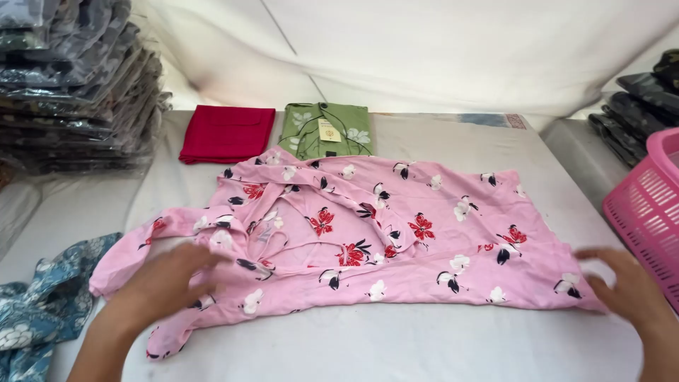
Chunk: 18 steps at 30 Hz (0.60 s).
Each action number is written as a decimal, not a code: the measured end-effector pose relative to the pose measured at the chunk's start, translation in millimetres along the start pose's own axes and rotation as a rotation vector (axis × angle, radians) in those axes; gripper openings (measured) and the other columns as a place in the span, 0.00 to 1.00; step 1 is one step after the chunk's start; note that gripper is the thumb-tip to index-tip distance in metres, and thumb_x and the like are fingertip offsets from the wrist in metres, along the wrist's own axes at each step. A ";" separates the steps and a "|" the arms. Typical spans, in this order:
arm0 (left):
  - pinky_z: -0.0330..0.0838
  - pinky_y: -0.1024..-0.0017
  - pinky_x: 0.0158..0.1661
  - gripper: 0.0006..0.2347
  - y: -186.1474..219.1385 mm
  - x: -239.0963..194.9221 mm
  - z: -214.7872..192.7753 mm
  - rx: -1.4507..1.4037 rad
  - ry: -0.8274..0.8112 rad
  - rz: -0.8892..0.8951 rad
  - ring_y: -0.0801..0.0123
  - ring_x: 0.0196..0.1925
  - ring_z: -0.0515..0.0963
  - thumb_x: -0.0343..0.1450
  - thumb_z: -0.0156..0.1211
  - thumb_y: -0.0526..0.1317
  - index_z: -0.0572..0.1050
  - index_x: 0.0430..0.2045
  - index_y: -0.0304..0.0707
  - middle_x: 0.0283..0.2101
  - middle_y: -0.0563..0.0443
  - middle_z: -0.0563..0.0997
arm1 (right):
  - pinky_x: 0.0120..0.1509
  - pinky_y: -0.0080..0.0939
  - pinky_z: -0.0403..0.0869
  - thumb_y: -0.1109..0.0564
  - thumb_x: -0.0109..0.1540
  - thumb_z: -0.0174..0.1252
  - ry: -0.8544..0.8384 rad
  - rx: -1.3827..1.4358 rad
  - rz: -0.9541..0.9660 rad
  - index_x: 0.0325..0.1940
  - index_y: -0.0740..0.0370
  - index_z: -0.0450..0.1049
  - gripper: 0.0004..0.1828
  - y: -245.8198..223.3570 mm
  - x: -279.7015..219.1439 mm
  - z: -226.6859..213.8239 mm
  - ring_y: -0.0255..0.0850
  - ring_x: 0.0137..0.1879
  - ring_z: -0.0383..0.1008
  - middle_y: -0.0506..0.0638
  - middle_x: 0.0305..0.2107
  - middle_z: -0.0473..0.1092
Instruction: The person folds a pink floral garment and then a blue floral garment on a white surface. They smooth the fabric, fold the sides inward, and fold the garment in half before placing it on a stack.
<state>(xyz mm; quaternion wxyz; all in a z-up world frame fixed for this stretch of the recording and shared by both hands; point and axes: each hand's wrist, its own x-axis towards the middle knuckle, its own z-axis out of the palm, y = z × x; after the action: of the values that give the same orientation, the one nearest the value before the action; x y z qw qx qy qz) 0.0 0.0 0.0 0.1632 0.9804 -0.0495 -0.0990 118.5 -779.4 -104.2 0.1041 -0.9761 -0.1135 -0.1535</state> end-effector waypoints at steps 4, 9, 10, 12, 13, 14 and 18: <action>0.76 0.65 0.50 0.14 0.8 94.3 20.4 -0.176 0.179 0.179 0.63 0.45 0.85 0.68 0.60 0.40 0.78 0.48 0.50 0.46 0.53 0.83 | 0.57 0.46 0.74 0.57 0.58 0.64 0.004 0.177 0.119 0.53 0.54 0.79 0.18 -89.3 69.0 -2.0 0.46 0.56 0.76 0.47 0.49 0.78; 0.73 0.60 0.51 0.11 81.6 214.5 64.2 -0.073 0.225 0.387 0.58 0.52 0.80 0.70 0.58 0.38 0.79 0.46 0.50 0.52 0.55 0.80 | 0.60 0.46 0.73 0.60 0.57 0.64 -0.115 0.259 -0.105 0.47 0.57 0.81 0.14 -136.4 144.0 54.3 0.48 0.53 0.78 0.51 0.46 0.78; 0.73 0.60 0.51 0.11 103.3 220.8 61.2 -0.072 0.224 0.405 0.58 0.52 0.80 0.70 0.58 0.38 0.79 0.46 0.50 0.52 0.55 0.80 | 0.60 0.46 0.73 0.60 0.57 0.64 -0.106 0.253 -0.092 0.47 0.57 0.81 0.14 -145.0 153.9 55.2 0.48 0.53 0.78 0.51 0.46 0.78; 0.73 0.58 0.49 0.18 148.6 231.4 59.7 -0.061 0.126 0.340 0.55 0.54 0.78 0.68 0.60 0.41 0.73 0.54 0.53 0.58 0.55 0.75 | 0.58 0.48 0.74 0.60 0.61 0.60 -0.140 0.178 0.026 0.48 0.53 0.80 0.12 -158.8 170.4 58.0 0.49 0.52 0.77 0.50 0.45 0.77; 0.73 0.58 0.49 0.18 148.3 246.1 72.7 -0.062 0.121 0.356 0.55 0.54 0.78 0.68 0.60 0.41 0.73 0.54 0.53 0.58 0.55 0.75 | 0.58 0.48 0.74 0.60 0.61 0.60 -0.136 0.171 0.040 0.48 0.53 0.80 0.12 -153.6 177.0 59.2 0.49 0.52 0.77 0.50 0.45 0.77; 0.73 0.57 0.49 0.17 148.0 260.9 85.6 -0.026 0.114 0.335 0.55 0.54 0.79 0.69 0.60 0.41 0.73 0.52 0.54 0.56 0.55 0.76 | 0.58 0.48 0.74 0.62 0.60 0.59 -0.109 0.168 0.078 0.48 0.53 0.80 0.14 -148.3 183.9 60.4 0.49 0.53 0.77 0.50 0.46 0.77; 0.76 0.57 0.47 0.08 100.5 334.4 119.0 -0.174 0.364 0.304 0.55 0.47 0.84 0.72 0.55 0.39 0.81 0.39 0.54 0.44 0.53 0.84 | 0.61 0.49 0.74 0.66 0.60 0.57 0.018 0.107 0.140 0.47 0.50 0.81 0.17 -92.0 218.3 85.7 0.51 0.57 0.75 0.50 0.48 0.78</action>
<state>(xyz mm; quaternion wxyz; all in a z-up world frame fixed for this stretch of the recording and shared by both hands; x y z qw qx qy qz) 294.7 -174.9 -136.7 0.2662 0.9456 -0.1573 0.1009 321.2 -630.0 -97.9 0.1677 -0.9733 -0.0521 -0.1481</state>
